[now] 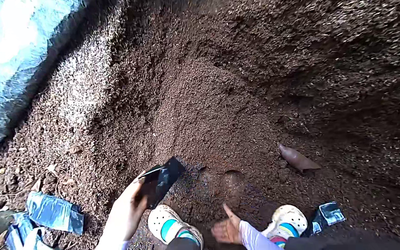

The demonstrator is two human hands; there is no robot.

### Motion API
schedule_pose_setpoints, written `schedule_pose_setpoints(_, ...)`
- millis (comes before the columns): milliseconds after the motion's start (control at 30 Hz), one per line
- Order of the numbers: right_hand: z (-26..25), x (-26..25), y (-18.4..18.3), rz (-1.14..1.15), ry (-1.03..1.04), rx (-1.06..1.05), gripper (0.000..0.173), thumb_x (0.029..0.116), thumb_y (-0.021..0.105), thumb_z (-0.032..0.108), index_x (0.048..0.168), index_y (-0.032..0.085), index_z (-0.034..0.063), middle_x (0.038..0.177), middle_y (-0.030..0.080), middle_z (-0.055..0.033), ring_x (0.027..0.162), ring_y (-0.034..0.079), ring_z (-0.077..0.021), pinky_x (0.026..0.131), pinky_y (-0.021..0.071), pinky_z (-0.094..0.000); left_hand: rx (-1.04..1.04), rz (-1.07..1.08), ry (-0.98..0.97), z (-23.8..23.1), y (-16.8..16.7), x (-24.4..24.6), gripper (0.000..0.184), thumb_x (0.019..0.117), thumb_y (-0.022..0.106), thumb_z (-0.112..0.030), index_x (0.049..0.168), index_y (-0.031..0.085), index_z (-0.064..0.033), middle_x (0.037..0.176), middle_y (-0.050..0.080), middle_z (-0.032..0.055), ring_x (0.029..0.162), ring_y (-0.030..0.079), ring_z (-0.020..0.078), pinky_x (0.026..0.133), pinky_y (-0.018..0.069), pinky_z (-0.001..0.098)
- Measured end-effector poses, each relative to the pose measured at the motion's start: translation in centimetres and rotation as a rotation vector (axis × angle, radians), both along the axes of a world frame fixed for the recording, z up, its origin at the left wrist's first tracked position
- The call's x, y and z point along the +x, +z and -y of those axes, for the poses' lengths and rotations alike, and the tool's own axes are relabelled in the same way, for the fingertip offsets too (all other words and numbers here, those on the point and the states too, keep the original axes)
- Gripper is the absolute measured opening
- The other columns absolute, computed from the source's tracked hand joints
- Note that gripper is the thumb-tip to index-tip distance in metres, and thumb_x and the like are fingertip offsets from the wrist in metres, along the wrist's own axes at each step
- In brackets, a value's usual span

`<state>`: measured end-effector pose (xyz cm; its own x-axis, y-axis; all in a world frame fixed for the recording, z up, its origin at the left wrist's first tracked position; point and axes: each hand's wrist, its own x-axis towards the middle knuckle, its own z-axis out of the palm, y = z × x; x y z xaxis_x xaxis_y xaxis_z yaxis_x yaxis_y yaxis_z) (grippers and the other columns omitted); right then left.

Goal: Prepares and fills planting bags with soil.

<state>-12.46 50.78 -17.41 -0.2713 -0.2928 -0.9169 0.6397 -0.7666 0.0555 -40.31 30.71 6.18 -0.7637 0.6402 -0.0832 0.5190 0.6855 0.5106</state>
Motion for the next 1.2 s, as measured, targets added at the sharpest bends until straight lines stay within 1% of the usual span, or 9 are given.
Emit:
schedule_pose_setpoints(167, -0.4, -8.5, 1.9, 0.159, -0.474, 0.101, 0.098, 0.0933, 0.027, 0.085, 0.164, 0.011, 0.0199, 0.162, 0.031, -0.0271, 0.137, 0.05, -0.0466, 0.102, 0.0516, -0.06, 0.074, 0.132, 0.074, 4.1, 1.1, -1.0, 0.047, 0.0843, 0.065, -0.011, 0.131, 0.067, -0.0071, 0.148, 0.058, 0.0114, 0.135, 0.058, 0.0195, 0.11, 0.0498, 0.0409)
schedule_pose_setpoints(267, -0.6, -12.8, 3.0, -0.048, -0.658, 0.09, 0.087, 0.0929, 0.024, 0.085, 0.161, 0.025, 0.0316, 0.161, 0.039, -0.0151, 0.144, 0.044, -0.0413, 0.105, 0.0442, -0.0703, 0.109, 0.245, 0.045, 4.5, 1.3, -1.3, 0.045, 0.0867, 0.065, -0.011, 0.131, 0.066, -0.0039, 0.152, 0.053, 0.015, 0.14, 0.053, 0.019, 0.113, 0.047, 0.0368)
schedule_pose_setpoints(333, -0.9, -16.5, 3.2, -0.143, -0.668, 0.157, 0.087, 0.0932, 0.016, 0.084, 0.152, 0.039, 0.0254, 0.145, 0.056, -0.0122, 0.13, 0.056, -0.0328, 0.096, 0.0515, -0.0628, 0.077, 0.32, 0.002, 4.0, 0.7, -1.5, 0.049, 0.0897, 0.065, -0.015, 0.138, 0.064, -0.0063, 0.154, 0.052, 0.0124, 0.14, 0.053, 0.0194, 0.113, 0.0468, 0.0389)
schedule_pose_setpoints(433, -1.6, -20.6, 3.8, -0.087, -0.684, 0.324, 0.068, 0.1093, 0.015, 0.058, 0.154, 0.034, 0.0106, 0.146, 0.05, -0.0181, 0.128, 0.053, -0.029, 0.1, 0.0486, -0.0528, 0.001, 0.43, -0.022, 1.7, -2.0, -2.1, 0.057, 0.0884, 0.063, -0.014, 0.145, 0.06, -0.011, 0.154, 0.054, 0.007, 0.138, 0.056, 0.0194, 0.113, 0.0475, 0.0442)
schedule_pose_setpoints(567, -2.7, -20.4, 2.1, -0.129, -0.579, 0.425, 0.064, 0.1116, 0.013, 0.051, 0.151, 0.035, 0.0051, 0.138, 0.054, -0.0207, 0.119, 0.058, -0.0264, 0.095, 0.0524, -0.0472, -0.181, 0.705, -0.03, -3.3, -6.3, -3.6, 0.067, 0.0891, 0.066, -0.01, 0.154, 0.05, -0.0146, 0.16, 0.046, 0.0057, 0.147, 0.045, 0.0188, 0.122, 0.0357, 0.0438)
schedule_pose_setpoints(733, -5.6, -17.9, 7.4, -0.335, -0.603, 0.409, 0.055, 0.1121, 0.014, 0.046, 0.113, 0.056, 0.0106, 0.085, 0.07, -0.004, 0.076, 0.069, -0.0124, 0.064, 0.0597, -0.0326, -0.197, 0.801, -0.049, -7.1, -9.1, -2.7, 0.067, 0.0912, 0.065, -0.008, 0.155, 0.045, -0.0065, 0.161, 0.043, 0.0142, 0.149, 0.042, 0.0256, 0.124, 0.0313, 0.0461)
schedule_pose_setpoints(900, -6.6, -15.0, 14.9, -0.407, -0.64, 0.459, 0.053, 0.1109, 0.02, 0.046, 0.099, 0.061, 0.0145, 0.079, 0.074, -0.0032, 0.072, 0.073, -0.0144, 0.062, 0.0619, -0.0343, 0.027, 0.824, -0.018, -10.6, -6.2, -1.2, 0.064, 0.0917, 0.063, -0.009, 0.153, 0.046, -0.0028, 0.16, 0.043, 0.0161, 0.145, 0.046, 0.0235, 0.12, 0.0363, 0.0419)
schedule_pose_setpoints(1067, -8.6, -15.8, 16.1, -0.768, -0.41, 0.348, 0.063, 0.0891, 0.053, 0.074, 0.113, 0.074, 0.0201, 0.104, 0.078, -0.0045, 0.095, 0.075, -0.0195, 0.081, 0.063, -0.0433, 0.146, 0.701, -0.081, -13.1, -4.7, -0.1, 0.068, 0.0844, 0.07, 0.002, 0.149, 0.048, 0.0025, 0.161, 0.041, 0.0176, 0.149, 0.042, 0.0231, 0.123, 0.0319, 0.0383)
schedule_pose_setpoints(1200, -7.0, -17.4, 19.8, -0.659, -0.334, 0.858, 0.05, 0.1112, 0.024, 0.039, 0.141, 0.046, 0.0056, 0.123, 0.066, -0.0024, 0.11, 0.065, -0.0058, 0.093, 0.0563, -0.0281, 0.039, 0.648, -0.085, -13.3, -4.4, -0.6, 0.08, 0.0843, 0.069, 0.003, 0.157, 0.036, -0.0004, 0.164, 0.037, 0.0151, 0.15, 0.039, 0.0236, 0.124, 0.0301, 0.0393)
